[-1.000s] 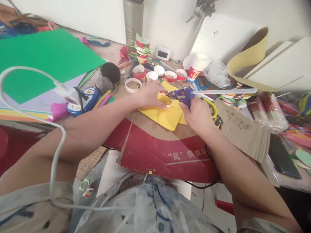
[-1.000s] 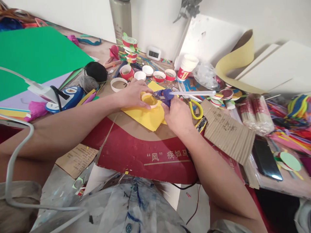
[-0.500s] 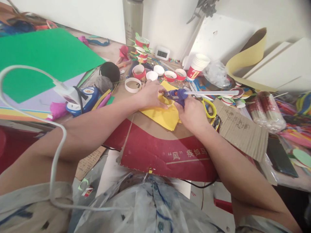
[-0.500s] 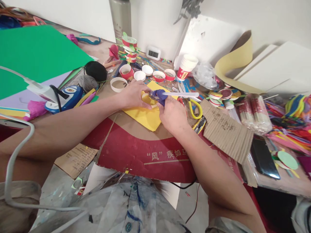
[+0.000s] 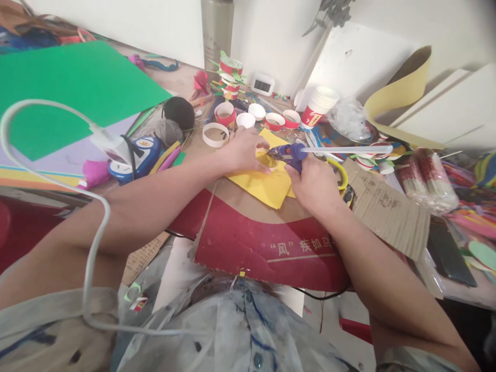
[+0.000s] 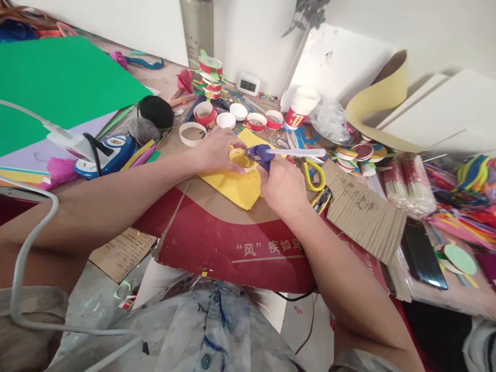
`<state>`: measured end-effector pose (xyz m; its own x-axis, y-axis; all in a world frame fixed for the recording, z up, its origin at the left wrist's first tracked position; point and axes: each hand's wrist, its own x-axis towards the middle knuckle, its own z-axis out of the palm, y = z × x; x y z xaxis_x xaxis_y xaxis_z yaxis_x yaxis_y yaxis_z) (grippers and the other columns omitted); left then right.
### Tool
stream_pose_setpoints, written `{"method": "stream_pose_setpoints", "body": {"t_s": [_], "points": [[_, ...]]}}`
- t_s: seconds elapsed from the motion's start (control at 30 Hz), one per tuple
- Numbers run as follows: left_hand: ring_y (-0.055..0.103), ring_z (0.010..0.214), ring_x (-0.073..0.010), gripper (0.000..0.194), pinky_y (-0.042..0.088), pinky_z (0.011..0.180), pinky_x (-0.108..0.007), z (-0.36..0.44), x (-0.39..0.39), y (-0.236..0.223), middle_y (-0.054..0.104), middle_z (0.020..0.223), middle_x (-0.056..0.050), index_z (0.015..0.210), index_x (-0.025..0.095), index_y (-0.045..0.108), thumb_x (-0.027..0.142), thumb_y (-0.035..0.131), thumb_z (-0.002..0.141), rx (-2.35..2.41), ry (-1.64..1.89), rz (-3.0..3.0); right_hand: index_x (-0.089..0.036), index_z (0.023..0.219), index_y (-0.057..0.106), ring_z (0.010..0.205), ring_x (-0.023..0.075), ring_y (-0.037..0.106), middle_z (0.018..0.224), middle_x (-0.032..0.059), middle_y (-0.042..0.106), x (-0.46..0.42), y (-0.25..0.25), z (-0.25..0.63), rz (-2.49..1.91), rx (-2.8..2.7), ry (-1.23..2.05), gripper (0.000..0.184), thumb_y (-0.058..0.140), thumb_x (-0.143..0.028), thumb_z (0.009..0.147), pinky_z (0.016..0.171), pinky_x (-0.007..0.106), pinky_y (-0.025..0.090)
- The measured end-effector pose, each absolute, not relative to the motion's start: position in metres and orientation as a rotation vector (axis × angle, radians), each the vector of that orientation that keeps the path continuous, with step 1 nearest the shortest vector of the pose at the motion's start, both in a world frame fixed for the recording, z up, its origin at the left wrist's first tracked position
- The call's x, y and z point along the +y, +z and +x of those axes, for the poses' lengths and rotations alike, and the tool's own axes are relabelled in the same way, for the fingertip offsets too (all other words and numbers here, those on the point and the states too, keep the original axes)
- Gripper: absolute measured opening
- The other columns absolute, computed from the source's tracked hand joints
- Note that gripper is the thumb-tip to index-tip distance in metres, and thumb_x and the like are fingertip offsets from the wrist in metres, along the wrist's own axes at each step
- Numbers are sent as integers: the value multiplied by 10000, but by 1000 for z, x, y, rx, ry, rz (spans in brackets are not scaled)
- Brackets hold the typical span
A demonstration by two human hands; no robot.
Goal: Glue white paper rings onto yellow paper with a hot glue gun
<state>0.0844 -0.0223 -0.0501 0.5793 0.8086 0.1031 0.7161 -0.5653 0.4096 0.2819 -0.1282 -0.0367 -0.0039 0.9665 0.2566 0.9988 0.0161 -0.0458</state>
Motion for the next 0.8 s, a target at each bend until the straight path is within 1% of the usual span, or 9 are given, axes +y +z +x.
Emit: {"method": "stream_pose_setpoints", "body": {"t_s": [0.17,0.33,0.43,0.53,0.63,0.8], "points": [[514,1334,-405,659,334,1202,-538,86,-20,-54,660,1286,-95,1241,264,775,688,811,737,1233,428,2518,-66,1252,670,974,394,727,1059,253,774,-122,-40,277,-1983,-2109,-196,393,512,-330,1007,870,510,552],[509,1338,-414,703,375,1169,-520,87,-27,-52,651,1316,-107,1230,249,752,703,864,705,1297,466,2487,-72,1274,664,972,394,730,1057,243,774,-122,-41,280,-1962,-2119,-174,403,501,-341,1023,867,512,558],[498,1353,-425,778,376,1172,-532,85,-27,-50,643,1351,-118,1291,253,731,724,871,689,1277,466,2472,-90,1250,680,974,396,727,1047,241,774,-125,-41,287,-1957,-2087,-197,404,500,-383,1038,865,510,560],[477,1374,-437,842,349,1191,-570,81,-22,-49,621,1421,-118,1391,286,699,740,841,696,1218,468,2488,-96,1226,693,967,398,725,1043,241,773,-126,-41,294,-1938,-2071,-229,429,496,-430,1044,867,515,559],[461,1390,-439,809,321,1209,-585,78,-20,-49,606,1455,-108,1403,303,709,741,797,728,1175,426,2521,-95,1225,694,948,389,723,1018,227,771,-127,-40,297,-1929,-2070,-245,435,498,-438,1042,860,513,557],[483,1369,-422,713,325,1204,-565,79,-22,-49,640,1382,-107,1325,292,768,703,801,744,1141,392,2542,-85,1235,690,960,387,737,1028,227,767,-129,-34,295,-2007,-2065,-210,385,553,-376,1023,885,515,552]]}}
